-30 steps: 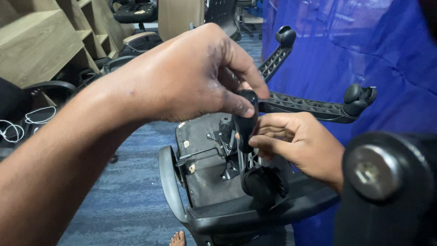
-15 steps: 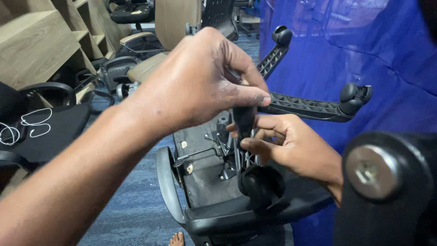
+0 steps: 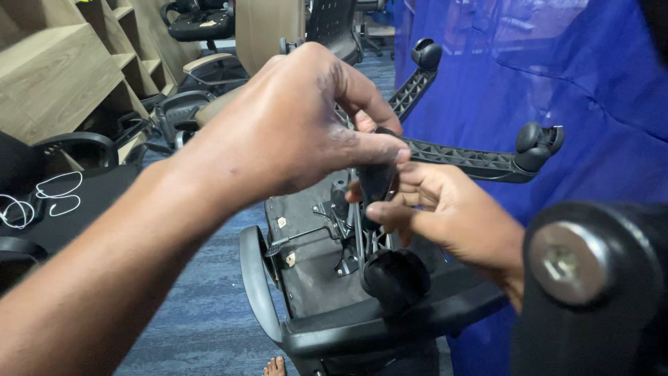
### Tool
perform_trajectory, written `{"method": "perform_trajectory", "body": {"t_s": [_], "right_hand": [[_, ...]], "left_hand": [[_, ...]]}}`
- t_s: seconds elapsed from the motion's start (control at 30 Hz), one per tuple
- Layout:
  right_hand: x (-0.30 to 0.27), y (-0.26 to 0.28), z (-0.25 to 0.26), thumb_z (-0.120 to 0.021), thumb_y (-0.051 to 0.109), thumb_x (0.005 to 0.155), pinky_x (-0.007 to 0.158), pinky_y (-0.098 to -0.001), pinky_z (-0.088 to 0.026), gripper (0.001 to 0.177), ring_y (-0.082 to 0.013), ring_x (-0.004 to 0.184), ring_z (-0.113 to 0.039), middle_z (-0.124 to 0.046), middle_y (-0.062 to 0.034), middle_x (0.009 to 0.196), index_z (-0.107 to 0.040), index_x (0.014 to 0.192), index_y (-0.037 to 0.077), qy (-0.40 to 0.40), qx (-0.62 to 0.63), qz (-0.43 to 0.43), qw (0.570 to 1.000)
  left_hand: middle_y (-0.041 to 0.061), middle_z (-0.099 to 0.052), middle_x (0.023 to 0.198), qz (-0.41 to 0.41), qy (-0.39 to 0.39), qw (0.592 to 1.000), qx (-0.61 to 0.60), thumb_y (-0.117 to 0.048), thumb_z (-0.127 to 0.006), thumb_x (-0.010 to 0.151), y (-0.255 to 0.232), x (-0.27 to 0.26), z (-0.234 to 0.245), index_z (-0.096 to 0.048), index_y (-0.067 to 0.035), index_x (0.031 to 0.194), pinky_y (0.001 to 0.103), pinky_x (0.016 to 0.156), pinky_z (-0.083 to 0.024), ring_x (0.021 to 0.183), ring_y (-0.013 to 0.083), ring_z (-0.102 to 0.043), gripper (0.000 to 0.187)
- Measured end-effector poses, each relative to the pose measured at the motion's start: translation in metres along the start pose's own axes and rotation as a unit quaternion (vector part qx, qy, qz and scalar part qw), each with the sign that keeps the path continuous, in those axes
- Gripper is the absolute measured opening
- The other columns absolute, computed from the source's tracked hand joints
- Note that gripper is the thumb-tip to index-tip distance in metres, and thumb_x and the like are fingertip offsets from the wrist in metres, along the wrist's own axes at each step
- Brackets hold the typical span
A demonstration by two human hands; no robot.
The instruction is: The person attaches caster wheels to the base of an office chair by hand. They insert each wheel stem into the base sockets and press down to secure them, working on multiple wheels in sequence.
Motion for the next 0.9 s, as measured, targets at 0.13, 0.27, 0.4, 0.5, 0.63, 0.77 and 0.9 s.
{"method": "perform_trajectory", "body": {"t_s": [0.13,0.27,0.4,0.5,0.63,0.77,0.9], "right_hand": [[0.004,0.015,0.002,-0.069,0.015,0.090,0.065,-0.0248,-0.058,0.027,-0.0072,0.070,-0.069,-0.075,-0.0001,0.085,-0.071,0.113,0.001,0.053,0.003,0.011,0.999],[0.004,0.013,-0.001,-0.077,0.013,0.084,0.062,-0.0234,-0.054,0.029,-0.0061,0.065,-0.063,-0.069,0.0017,0.076,-0.071,0.109,0.000,-0.022,-0.004,0.047,0.999],[0.003,0.016,0.000,-0.083,0.015,0.083,0.057,-0.0229,-0.044,0.031,-0.0052,0.063,-0.053,-0.061,0.0040,0.072,-0.073,0.108,0.001,-0.064,-0.080,0.057,0.993],[-0.001,0.022,-0.008,-0.081,0.014,0.086,0.060,-0.0223,-0.048,0.028,-0.0042,0.067,-0.058,-0.065,0.0031,0.074,-0.070,0.107,-0.001,-0.025,-0.046,0.086,0.995],[0.000,0.015,-0.010,-0.068,0.013,0.086,0.064,-0.0231,-0.056,0.024,-0.0035,0.069,-0.066,-0.071,0.0058,0.082,-0.067,0.109,0.006,0.024,0.043,0.019,0.999],[0.001,0.008,-0.004,-0.073,0.009,0.087,0.058,-0.0246,-0.051,0.011,-0.0054,0.063,-0.061,-0.066,0.0025,0.073,-0.068,0.094,0.002,-0.046,-0.025,0.054,0.997],[0.007,0.003,-0.004,-0.090,0.004,0.084,0.059,-0.0241,-0.036,0.029,-0.0043,0.068,-0.038,-0.043,0.0063,0.078,-0.062,0.090,0.001,-0.112,-0.070,0.104,0.986]], "left_hand": [[0.000,-0.082,0.086,-0.127,0.060,0.983,-0.117,-0.027,-0.082,0.079,-0.005,0.005,0.003,-0.081,-0.016,0.103,0.026,0.076,-0.061,0.079,0.0072,-0.078,0.027],[0.001,-0.081,0.091,-0.173,0.032,0.980,-0.099,-0.019,-0.078,0.079,-0.010,-0.003,0.007,-0.078,-0.014,0.105,0.024,0.077,-0.061,0.084,0.0061,-0.078,0.027],[0.004,-0.077,0.081,0.008,-0.008,1.000,0.019,-0.031,-0.083,0.086,0.002,-0.009,0.007,-0.084,-0.018,0.095,0.029,0.065,-0.060,0.072,0.0136,-0.073,0.016],[0.002,-0.079,0.077,0.025,0.006,0.998,0.051,-0.029,-0.083,0.078,-0.002,-0.006,0.007,-0.084,-0.019,0.089,0.028,0.064,-0.059,0.068,0.0121,-0.072,0.014],[-0.001,-0.080,0.082,-0.120,0.014,0.992,-0.038,-0.026,-0.083,0.079,-0.013,-0.001,0.008,-0.081,-0.015,0.094,0.025,0.066,-0.059,0.074,0.0078,-0.074,0.019],[-0.002,-0.080,0.083,-0.176,0.026,0.977,-0.117,-0.024,-0.081,0.081,-0.012,-0.001,0.006,-0.078,-0.012,0.096,0.023,0.070,-0.061,0.077,0.0055,-0.077,0.019],[0.003,-0.077,0.075,0.029,0.015,0.999,0.011,-0.036,-0.086,0.083,0.024,0.001,0.004,-0.084,-0.018,0.098,0.032,0.062,-0.056,0.066,0.0132,-0.072,0.023]]}}
Point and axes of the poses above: each hand's wrist, its own x-axis towards the middle knuckle, its own z-axis out of the back of the hand, y = z × x, the point moved 7 cm from there along x, towards the middle knuckle
